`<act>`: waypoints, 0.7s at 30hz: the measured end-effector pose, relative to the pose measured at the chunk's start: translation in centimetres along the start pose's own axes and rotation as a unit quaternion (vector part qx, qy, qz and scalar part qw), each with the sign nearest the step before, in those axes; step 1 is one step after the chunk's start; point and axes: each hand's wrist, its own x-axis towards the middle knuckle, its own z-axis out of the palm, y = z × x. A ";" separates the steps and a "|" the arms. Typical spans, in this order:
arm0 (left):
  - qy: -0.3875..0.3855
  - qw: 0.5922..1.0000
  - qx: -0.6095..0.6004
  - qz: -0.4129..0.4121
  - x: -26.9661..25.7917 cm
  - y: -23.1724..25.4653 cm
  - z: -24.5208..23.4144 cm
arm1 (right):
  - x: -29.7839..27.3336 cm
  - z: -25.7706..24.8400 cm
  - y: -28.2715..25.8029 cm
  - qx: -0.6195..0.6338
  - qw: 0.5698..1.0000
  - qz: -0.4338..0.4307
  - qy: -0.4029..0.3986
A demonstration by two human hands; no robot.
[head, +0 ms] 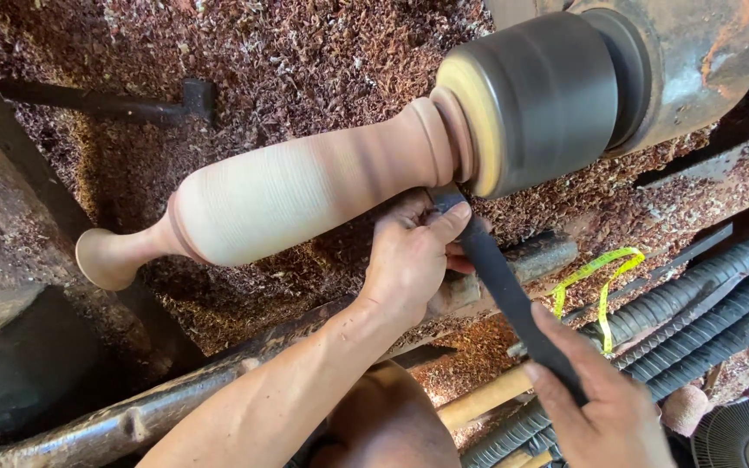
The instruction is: Shaping a wooden object on a lathe using a handheld chisel
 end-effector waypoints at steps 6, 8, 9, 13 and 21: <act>-0.024 1.000 0.014 0.013 1.5 -1.5 -0.2 | 2.3 -2.6 1.7 -0.195 0.975 -0.097 0.048; -0.033 0.999 0.018 -0.009 1.0 -0.7 0.1 | 2.3 -3.3 1.3 -0.236 0.931 -0.244 0.133; -0.032 0.999 0.018 -0.007 0.7 -0.4 0.2 | 2.6 -3.5 1.9 -0.235 0.931 -0.245 0.133; -0.050 0.997 0.037 -0.048 0.3 0.3 0.2 | 3.4 -4.2 3.2 -0.352 0.831 -0.362 0.234; -0.068 0.994 0.076 -0.036 -0.1 0.6 0.1 | 3.9 -4.9 4.8 -0.393 0.777 -0.416 0.261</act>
